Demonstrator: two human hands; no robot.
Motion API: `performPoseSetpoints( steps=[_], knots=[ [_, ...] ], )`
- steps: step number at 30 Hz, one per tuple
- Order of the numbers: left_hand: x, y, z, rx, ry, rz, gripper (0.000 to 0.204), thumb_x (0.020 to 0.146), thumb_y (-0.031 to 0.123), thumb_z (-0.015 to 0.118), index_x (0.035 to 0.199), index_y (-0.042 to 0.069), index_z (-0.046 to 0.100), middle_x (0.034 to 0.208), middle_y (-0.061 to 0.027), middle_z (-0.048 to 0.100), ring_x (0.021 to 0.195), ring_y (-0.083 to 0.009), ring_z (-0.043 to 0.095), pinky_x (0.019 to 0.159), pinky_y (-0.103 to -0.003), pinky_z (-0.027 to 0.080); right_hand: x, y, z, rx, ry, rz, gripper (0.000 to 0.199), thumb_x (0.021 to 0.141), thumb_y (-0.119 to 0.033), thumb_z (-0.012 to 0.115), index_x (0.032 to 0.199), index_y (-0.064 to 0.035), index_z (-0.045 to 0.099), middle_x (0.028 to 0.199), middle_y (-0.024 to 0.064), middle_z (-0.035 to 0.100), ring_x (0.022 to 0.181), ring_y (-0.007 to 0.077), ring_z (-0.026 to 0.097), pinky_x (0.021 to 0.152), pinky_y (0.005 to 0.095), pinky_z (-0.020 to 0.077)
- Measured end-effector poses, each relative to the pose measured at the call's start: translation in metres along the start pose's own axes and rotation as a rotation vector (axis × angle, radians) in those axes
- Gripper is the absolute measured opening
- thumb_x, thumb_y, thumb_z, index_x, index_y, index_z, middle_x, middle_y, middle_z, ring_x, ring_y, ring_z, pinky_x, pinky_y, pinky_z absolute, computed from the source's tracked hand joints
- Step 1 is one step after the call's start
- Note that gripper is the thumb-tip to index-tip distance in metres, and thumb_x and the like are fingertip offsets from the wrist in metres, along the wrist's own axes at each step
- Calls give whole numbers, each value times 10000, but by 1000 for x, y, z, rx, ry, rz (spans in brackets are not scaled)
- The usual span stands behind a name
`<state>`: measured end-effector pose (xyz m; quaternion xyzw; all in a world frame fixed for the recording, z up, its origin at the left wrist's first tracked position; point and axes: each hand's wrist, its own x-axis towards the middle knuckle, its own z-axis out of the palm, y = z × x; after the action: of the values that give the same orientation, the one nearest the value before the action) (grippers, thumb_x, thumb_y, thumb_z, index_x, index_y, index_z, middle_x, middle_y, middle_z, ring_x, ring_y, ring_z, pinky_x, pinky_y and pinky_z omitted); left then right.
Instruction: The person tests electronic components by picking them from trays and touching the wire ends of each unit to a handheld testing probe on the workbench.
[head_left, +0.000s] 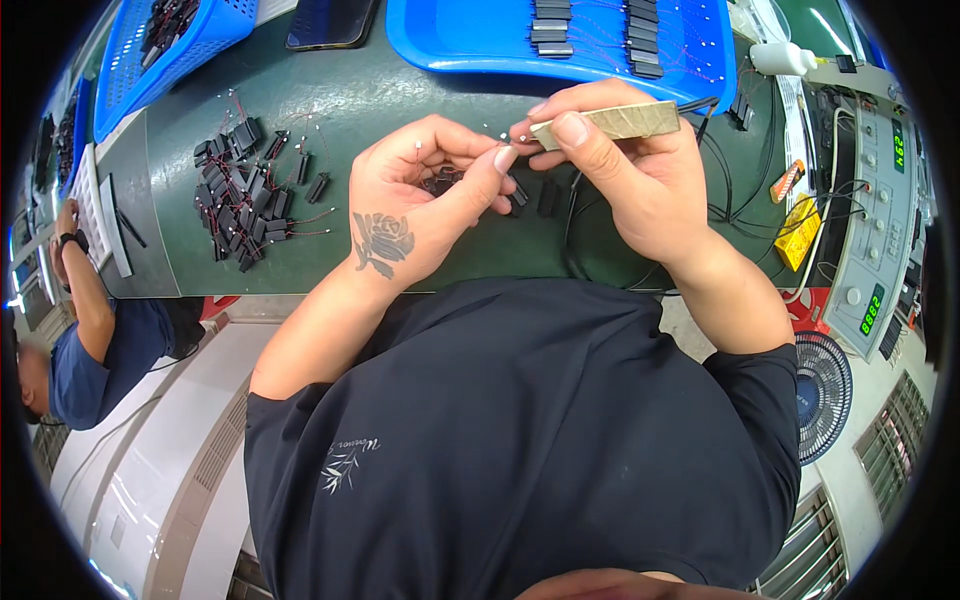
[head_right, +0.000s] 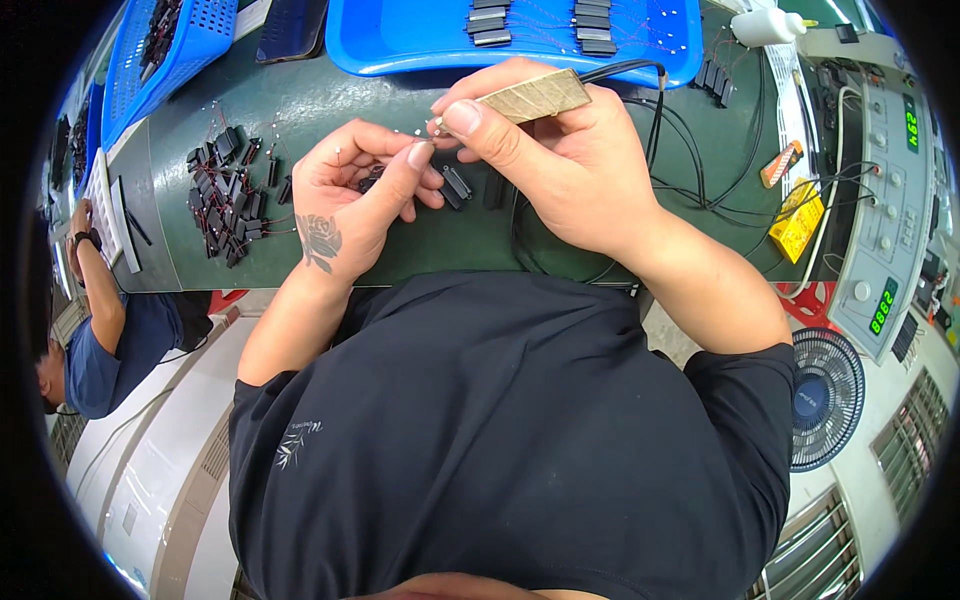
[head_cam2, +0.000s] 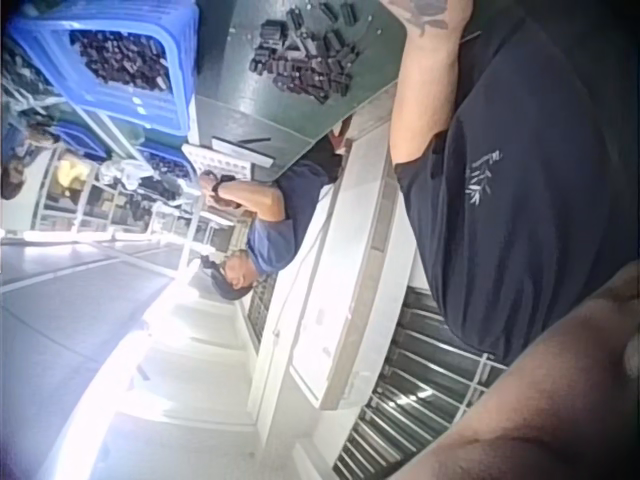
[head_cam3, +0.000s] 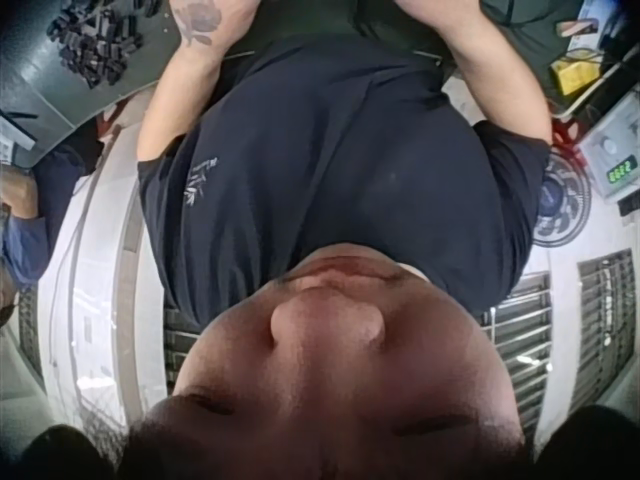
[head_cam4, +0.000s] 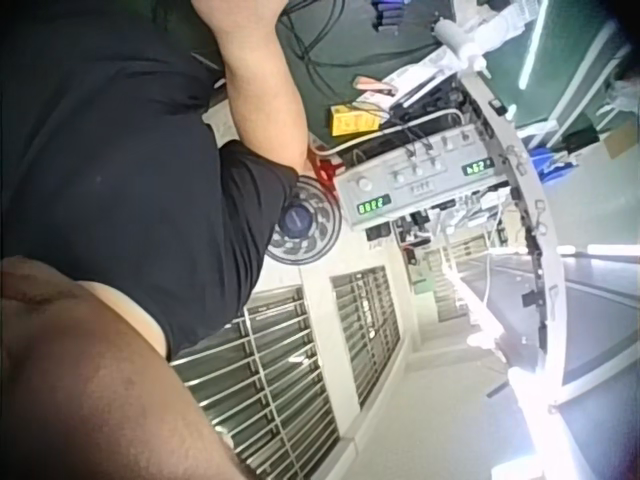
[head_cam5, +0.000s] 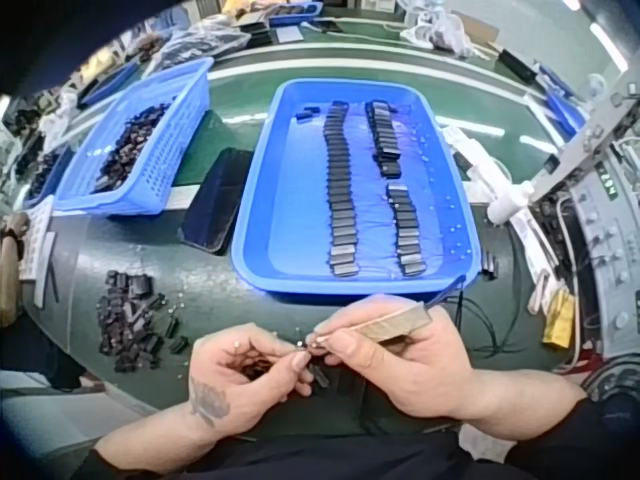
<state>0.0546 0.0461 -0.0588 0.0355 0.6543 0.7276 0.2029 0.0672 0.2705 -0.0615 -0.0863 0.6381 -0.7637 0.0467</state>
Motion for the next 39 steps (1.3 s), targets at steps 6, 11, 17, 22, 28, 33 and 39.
performPoseSetpoints(
  steps=[6, 11, 17, 22, 28, 33, 39],
  knots=[
    [1, -3, 1, 15, -2, 30, 68, 955, -33, 789, 986, -21, 730, 837, -108, 770, 714, -143, 745, 660, -218, 596, -2, 1, 1, 6, 1, 5, 199, 1113, -134, 663, 1220, 23, 725, 1146, 179, 777, 1030, 235, 773, 876, 304, 645],
    [0, -2, 0, 33, 0, 31, 63, 956, -40, 782, 987, -24, 729, 847, -111, 770, 716, -145, 745, 667, -221, 602, -2, -1, 6, 57, 54, 38, 162, 1071, -123, 735, 1158, 8, 773, 1119, 104, 782, 922, 160, 723, 808, 256, 606],
    [2, -3, 1, 35, -6, 34, 59, 960, -30, 786, 980, -25, 731, 859, -115, 771, 714, -147, 744, 654, -218, 596, -2, 0, 5, 40, 63, 42, 137, 1060, -118, 754, 1127, -4, 786, 1105, 78, 775, 887, 135, 699, 787, 238, 573],
    [1, 0, 1, 26, -1, 10, 81, 1005, 33, 770, 996, -30, 720, 885, -127, 770, 716, -159, 749, 615, -213, 579, 1, -1, -6, -236, -133, -154, 172, 1126, -129, 633, 1193, 15, 699, 1153, 182, 730, 1041, 260, 739, 941, 361, 613],
    [7, 0, -1, -146, 8, 11, 144, 1067, 112, 724, 1062, -28, 689, 931, -141, 768, 715, -173, 754, 577, -209, 556, 4, -3, -13, -192, -153, -220, 164, 1144, -147, 595, 1192, -4, 661, 1155, 190, 693, 1054, 290, 722, 967, 407, 592],
    [8, -4, -2, -134, 17, 36, 182, 1106, 162, 679, 1128, -17, 654, 983, -157, 767, 707, -184, 755, 547, -203, 541, 4, 0, -14, 204, -209, -207, 189, 1152, -181, 582, 1204, -7, 634, 1148, 200, 685, 1046, 310, 736, 951, 425, 621],
    [-4, -4, -4, -40, 87, 30, 160, 1120, 143, 651, 1150, -14, 639, 1012, -161, 770, 774, -175, 748, 638, -222, 560, 0, -14, -16, 261, -229, -44, 203, 1148, -185, 584, 1202, 7, 625, 1126, 209, 683, 1021, 323, 759, 892, 421, 670]
  ],
)
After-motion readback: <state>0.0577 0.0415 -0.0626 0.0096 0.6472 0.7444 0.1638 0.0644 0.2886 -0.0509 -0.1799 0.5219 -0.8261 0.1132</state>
